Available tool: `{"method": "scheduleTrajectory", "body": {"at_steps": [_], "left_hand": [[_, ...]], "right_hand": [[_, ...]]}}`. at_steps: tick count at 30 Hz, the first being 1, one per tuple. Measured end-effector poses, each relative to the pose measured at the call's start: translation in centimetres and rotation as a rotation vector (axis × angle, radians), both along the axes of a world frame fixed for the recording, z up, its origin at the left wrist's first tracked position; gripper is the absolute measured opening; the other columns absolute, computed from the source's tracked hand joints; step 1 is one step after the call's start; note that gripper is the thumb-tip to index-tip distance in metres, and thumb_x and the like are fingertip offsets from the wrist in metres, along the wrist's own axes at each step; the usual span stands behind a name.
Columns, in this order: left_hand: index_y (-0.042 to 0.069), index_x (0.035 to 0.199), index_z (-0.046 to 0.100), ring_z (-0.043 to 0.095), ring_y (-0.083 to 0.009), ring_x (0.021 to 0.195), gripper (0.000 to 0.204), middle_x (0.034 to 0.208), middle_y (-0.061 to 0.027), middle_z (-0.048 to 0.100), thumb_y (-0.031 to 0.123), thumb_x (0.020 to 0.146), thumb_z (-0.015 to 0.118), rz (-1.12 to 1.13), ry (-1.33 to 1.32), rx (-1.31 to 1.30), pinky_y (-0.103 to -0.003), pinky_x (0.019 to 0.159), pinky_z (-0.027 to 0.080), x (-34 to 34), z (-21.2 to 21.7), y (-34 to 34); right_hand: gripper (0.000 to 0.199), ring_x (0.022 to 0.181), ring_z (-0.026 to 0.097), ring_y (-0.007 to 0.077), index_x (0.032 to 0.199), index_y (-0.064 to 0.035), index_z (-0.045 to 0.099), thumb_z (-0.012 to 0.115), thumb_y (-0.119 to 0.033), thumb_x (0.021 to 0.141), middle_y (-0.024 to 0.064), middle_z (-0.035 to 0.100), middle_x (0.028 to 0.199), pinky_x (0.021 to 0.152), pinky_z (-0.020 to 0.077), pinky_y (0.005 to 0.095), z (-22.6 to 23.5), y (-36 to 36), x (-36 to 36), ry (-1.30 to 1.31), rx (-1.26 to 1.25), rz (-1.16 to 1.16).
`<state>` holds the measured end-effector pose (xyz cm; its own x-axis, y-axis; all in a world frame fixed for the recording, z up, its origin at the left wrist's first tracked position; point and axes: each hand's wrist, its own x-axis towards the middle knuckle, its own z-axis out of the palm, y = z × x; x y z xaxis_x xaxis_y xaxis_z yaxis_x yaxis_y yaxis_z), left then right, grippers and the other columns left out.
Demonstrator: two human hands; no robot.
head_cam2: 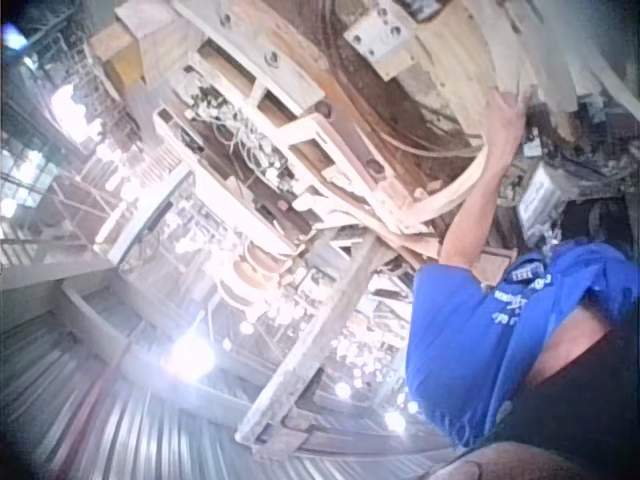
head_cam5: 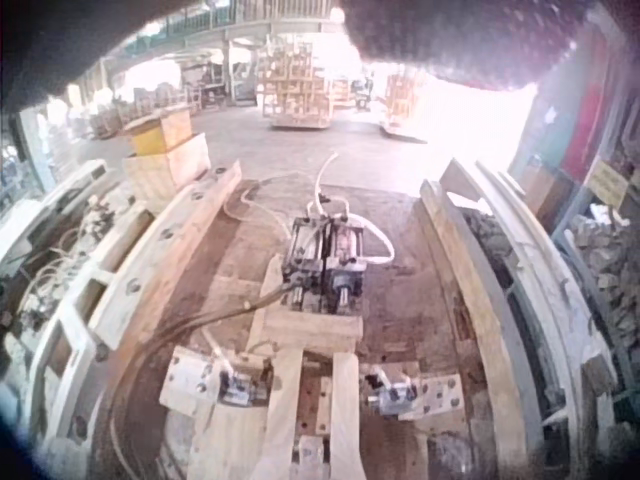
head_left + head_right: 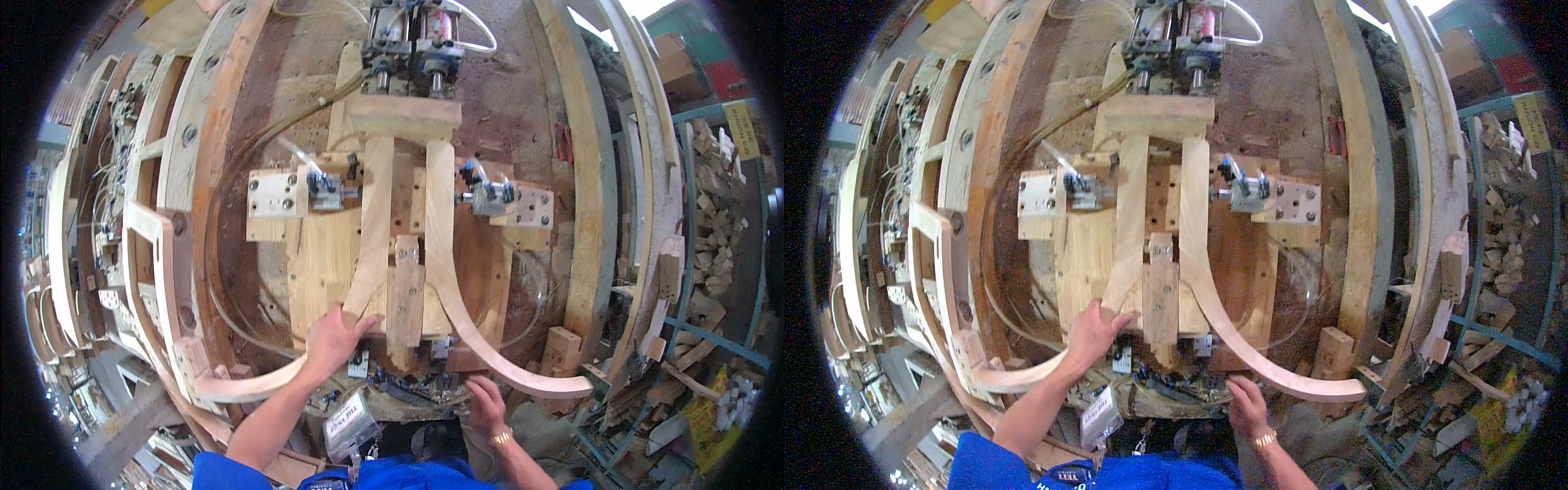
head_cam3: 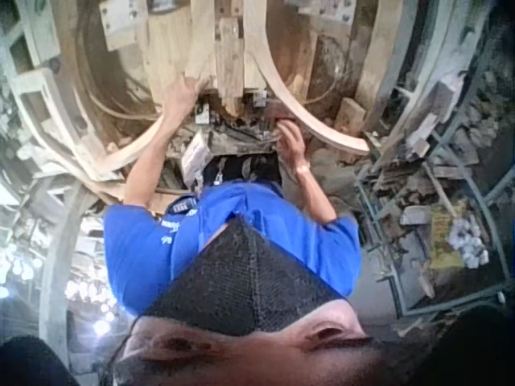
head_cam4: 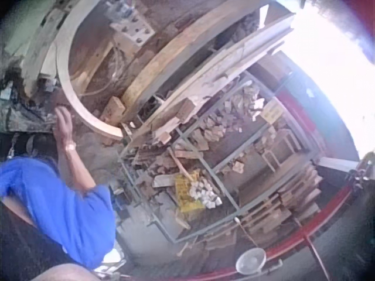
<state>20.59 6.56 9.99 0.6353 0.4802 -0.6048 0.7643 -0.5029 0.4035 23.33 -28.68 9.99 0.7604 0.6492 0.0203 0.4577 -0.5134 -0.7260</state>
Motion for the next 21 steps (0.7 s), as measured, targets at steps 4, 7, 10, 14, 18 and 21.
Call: {"method": "scheduleTrajectory", "body": {"at_steps": [4, 7, 10, 14, 18, 21], "left_hand": [[-0.007, 0.102, 0.055, 0.064, -0.0483, 0.087, 0.068, 0.087, -0.0319, 0.065, 0.058, 0.082, 0.065, 0.022, 0.063, -0.063, -0.053, 0.075, 0.051, 0.4, 0.6, 0.3], [-0.007, 0.104, 0.056, 0.064, -0.0480, 0.087, 0.068, 0.089, -0.0317, 0.065, 0.056, 0.082, 0.067, 0.022, 0.094, -0.062, -0.053, 0.075, 0.051, 0.6, 0.9, 0.3], [-0.007, 0.109, 0.055, 0.064, -0.0469, 0.089, 0.070, 0.092, -0.0311, 0.066, 0.055, 0.080, 0.068, 0.054, 0.118, -0.080, -0.052, 0.076, 0.051, 0.8, 1.0, 0.2], [-0.009, 0.113, 0.055, 0.065, -0.0452, 0.089, 0.078, 0.095, -0.0308, 0.066, 0.060, 0.078, 0.068, 0.061, 0.222, -0.075, -0.051, 0.077, 0.051, 0.9, 0.7, 0.1], [-0.009, 0.113, 0.055, 0.065, -0.0449, 0.088, 0.082, 0.093, -0.0292, 0.066, 0.063, 0.077, 0.067, 0.047, 0.248, -0.078, -0.050, 0.076, 0.051, 0.5, 0.1, 0.1], [-0.007, 0.110, 0.057, 0.066, -0.0432, 0.084, 0.079, 0.090, -0.0277, 0.066, 0.063, 0.076, 0.068, 0.040, 0.185, -0.049, -0.050, 0.073, 0.052, 0.2, 0.0, -0.1]], "right_hand": [[0.045, 0.098, 0.063, 0.0344, 0.117, -0.0038, 0.057, 0.071, -0.025, 0.080, 0.0174, 0.066, 0.102, 0.083, 0.0508, 0.0434, 3.9, 1.4, 6.5, -0.112, -0.554, -0.048], [0.036, 0.081, 0.067, 0.0361, 0.097, -0.0060, 0.057, 0.070, -0.036, 0.080, 0.0180, 0.068, 0.088, 0.066, 0.0522, 0.0483, 2.4, 3.4, 9.4, 0.353, -0.874, 0.031], [0.035, 0.068, 0.067, 0.0365, 0.092, -0.0073, 0.057, 0.072, -0.036, 0.079, 0.0152, 0.066, 0.073, 0.060, 0.0527, 0.0465, 1.4, 3.5, 9.6, 0.381, -1.037, 0.061], [0.033, 0.065, 0.066, 0.0368, 0.088, -0.0079, 0.060, 0.074, -0.035, 0.076, 0.0153, 0.066, 0.067, 0.058, 0.0528, 0.0471, 1.1, 2.3, 8.9, 0.317, -0.883, 0.014], [0.034, 0.064, 0.066, 0.0359, 0.086, -0.0077, 0.060, 0.075, -0.036, 0.076, 0.0146, 0.065, 0.067, 0.058, 0.0529, 0.0460, 0.6, 2.0, 9.0, 0.336, -0.937, 0.051], [0.034, 0.065, 0.066, 0.0351, 0.087, -0.0080, 0.060, 0.075, -0.036, 0.075, 0.0141, 0.065, 0.068, 0.060, 0.0530, 0.0453, 0.8, 2.5, 9.1, 0.346, -0.945, 0.052]]}}
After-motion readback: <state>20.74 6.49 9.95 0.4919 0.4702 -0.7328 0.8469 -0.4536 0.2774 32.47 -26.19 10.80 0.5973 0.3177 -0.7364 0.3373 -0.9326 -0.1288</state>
